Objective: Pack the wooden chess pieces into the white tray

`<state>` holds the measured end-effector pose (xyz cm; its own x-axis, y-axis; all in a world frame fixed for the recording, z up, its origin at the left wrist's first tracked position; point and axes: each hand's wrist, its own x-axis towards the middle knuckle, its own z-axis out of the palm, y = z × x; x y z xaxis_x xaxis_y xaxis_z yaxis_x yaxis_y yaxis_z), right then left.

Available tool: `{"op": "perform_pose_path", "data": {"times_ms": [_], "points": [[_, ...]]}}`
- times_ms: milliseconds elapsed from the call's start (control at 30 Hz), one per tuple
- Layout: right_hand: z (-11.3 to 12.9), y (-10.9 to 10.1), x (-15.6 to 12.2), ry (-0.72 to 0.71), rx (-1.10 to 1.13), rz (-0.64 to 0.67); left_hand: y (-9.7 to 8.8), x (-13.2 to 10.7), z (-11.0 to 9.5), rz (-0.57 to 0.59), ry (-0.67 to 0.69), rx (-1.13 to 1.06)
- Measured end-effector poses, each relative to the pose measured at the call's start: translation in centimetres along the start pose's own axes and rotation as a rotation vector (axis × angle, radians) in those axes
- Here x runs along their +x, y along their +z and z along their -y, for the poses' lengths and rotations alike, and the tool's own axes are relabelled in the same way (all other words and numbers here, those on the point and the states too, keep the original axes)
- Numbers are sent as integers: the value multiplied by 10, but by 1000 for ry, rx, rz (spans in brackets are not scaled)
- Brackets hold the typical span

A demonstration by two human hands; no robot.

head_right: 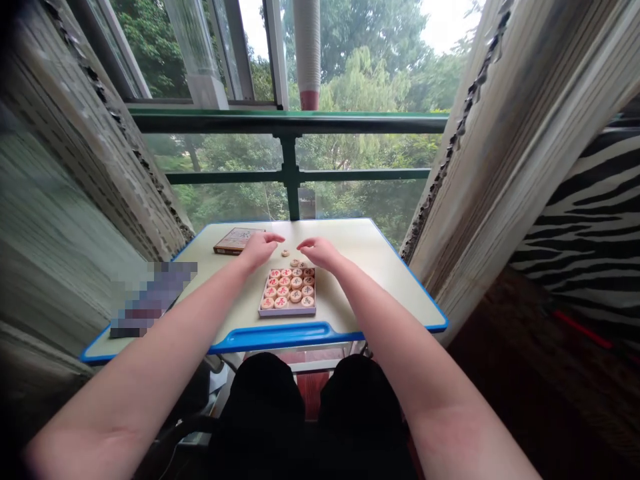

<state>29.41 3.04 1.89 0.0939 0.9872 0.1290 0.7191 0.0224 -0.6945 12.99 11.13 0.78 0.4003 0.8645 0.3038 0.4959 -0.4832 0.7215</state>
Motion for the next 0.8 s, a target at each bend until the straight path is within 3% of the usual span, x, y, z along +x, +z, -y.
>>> {"op": "perform_pose_path", "data": {"times_ms": [133, 300, 467, 800], "points": [[-8, 16, 22, -98, -116, 11, 12, 4, 25, -44, -24, 20], [-26, 22, 34, -274, -227, 1, 18, 4, 37, 37, 5, 135], [-30, 20, 33, -252, -188, 55, 21, 8, 31, 112, 33, 144], [-30, 21, 35, -209, -169, 17, 24, 7, 31, 97, 56, 217]]}}
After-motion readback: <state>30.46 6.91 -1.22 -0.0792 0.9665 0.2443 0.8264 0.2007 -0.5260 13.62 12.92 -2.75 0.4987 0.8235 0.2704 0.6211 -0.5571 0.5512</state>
